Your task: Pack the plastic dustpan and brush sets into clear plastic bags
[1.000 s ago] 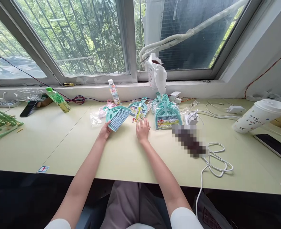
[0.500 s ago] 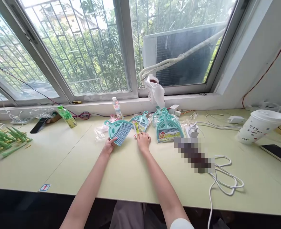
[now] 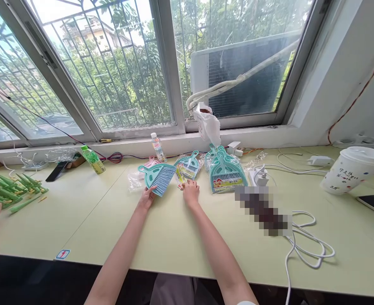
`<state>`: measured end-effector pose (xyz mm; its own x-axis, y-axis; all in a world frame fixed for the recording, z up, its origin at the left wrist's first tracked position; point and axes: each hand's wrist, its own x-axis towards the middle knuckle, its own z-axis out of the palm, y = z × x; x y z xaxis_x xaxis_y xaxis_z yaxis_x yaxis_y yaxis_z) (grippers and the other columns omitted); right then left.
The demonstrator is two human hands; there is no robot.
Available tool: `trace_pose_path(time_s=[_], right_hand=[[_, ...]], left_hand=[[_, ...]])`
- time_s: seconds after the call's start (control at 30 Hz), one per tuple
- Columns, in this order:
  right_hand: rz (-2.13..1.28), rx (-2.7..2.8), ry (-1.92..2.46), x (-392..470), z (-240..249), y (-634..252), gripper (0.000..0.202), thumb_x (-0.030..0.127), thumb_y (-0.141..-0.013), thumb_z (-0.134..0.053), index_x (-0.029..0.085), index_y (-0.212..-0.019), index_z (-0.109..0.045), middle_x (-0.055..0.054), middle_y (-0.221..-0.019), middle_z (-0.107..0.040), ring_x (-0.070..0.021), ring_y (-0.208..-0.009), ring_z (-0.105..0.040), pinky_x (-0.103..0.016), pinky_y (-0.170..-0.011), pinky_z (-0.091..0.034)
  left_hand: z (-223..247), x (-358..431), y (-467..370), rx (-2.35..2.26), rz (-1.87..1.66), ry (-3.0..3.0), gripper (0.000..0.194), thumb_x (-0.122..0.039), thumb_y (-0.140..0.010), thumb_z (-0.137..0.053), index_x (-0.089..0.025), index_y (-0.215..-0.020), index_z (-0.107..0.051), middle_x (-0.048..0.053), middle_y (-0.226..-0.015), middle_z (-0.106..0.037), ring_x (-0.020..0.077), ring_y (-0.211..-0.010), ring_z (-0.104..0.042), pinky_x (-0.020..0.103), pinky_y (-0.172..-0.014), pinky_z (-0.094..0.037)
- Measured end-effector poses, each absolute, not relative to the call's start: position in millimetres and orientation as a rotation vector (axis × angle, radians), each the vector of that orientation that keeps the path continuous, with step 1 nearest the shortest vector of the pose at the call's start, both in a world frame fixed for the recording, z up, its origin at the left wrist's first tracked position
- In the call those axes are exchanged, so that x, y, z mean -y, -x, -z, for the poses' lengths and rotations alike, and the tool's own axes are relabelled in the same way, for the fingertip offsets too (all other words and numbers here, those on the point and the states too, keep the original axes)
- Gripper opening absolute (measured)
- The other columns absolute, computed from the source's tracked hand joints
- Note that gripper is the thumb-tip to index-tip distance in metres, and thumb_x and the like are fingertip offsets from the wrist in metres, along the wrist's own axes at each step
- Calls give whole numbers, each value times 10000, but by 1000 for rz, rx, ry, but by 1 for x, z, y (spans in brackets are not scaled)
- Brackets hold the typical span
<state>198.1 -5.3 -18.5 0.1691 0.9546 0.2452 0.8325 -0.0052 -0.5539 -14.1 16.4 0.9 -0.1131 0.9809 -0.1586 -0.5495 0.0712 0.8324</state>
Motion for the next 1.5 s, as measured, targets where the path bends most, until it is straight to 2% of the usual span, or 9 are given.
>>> trace_pose_path(time_s=[0.17, 0.23, 0.4, 0.6, 0.77, 1.0, 1.13, 1.27, 1.5], right_hand=[[-356, 1607, 1828, 7, 16, -202, 316, 38, -802, -458, 201, -688, -704, -49, -1291, -609, -222, -1204, -479, -351, -935, -318], [-357, 1596, 1824, 8, 14, -201, 338, 70, -842, -430, 216, -744, -718, -44, -1226, -647, -208, -1166, -509, -354, -938, -314], [-334, 1909, 1596, 10, 10, -197, 316, 333, -885, -541, 300, -1188, -622, -27, -1265, -622, -207, -1189, -489, -379, -1003, -286], [-360, 1962, 1659, 14, 9, -189, 369, 354, -830, -644, 259, -1186, -638, -72, -1186, -618, -236, -1130, -493, -356, -922, -345], [-476, 1932, 1753, 16, 4, -194, 353, 340, -789, -684, 261, -1132, -671, -81, -1159, -605, -255, -1129, -484, -349, -884, -361], [-478, 1826, 1762, 20, 4, -203, 131, 242, -797, -649, 232, -908, -719, -58, -1148, -620, -231, -1125, -510, -333, -904, -367], [-477, 1753, 1701, 19, 5, -202, 281, 140, -812, -581, 202, -1066, -683, -73, -1102, -653, -205, -1068, -566, -303, -884, -405], [-535, 1776, 1644, 17, 6, -207, 273, 138, -824, -559, 206, -1040, -711, -62, -1032, -686, -195, -1020, -599, -284, -870, -430], [-569, 1717, 1697, 13, 4, -204, 338, 295, -769, -701, 136, -1067, -703, -142, -1173, -607, -240, -1122, -566, -302, -941, -429]], left_hand=[[1, -16, 16, -943, -1448, -601, 359, 28, -649, -718, -154, -937, -603, 28, -858, -709, 136, -711, -674, 253, -697, -568], [1, -16, 17, -938, -1446, -596, 368, 37, -650, -712, -154, -947, -606, 30, -868, -711, 136, -721, -677, 246, -686, -570], [0, -16, 18, -922, -1461, -556, 365, 56, -667, -687, -143, -964, -612, 37, -877, -718, 133, -713, -683, 225, -660, -571], [-1, -15, 17, -878, -1522, -551, 343, -61, -759, -708, -172, -1069, -613, 57, -1019, -719, 127, -798, -698, 226, -744, -576], [0, -15, 18, -924, -1494, -517, 468, -13, -672, -765, -160, -1089, -609, 49, -943, -729, 151, -813, -706, 247, -809, -577], [6, -10, 17, -1000, -1482, -594, 544, -20, -617, -795, -189, -1095, -600, 79, -1021, -702, 196, -839, -704, 328, -763, -594], [5, -9, 19, -902, -1517, -553, 484, -260, -713, -797, -242, -1144, -577, 91, -1143, -668, 208, -1005, -673, 356, -844, -568], [4, -11, 21, -892, -1541, -425, 403, -457, -797, -689, -242, -1126, -603, 116, -1188, -653, 233, -1129, -621, 368, -882, -553], [4, -14, 19, -951, -1552, -389, 209, -303, -867, -628, -240, -1066, -617, 93, -1219, -637, 187, -1083, -642, 322, -879, -548]])
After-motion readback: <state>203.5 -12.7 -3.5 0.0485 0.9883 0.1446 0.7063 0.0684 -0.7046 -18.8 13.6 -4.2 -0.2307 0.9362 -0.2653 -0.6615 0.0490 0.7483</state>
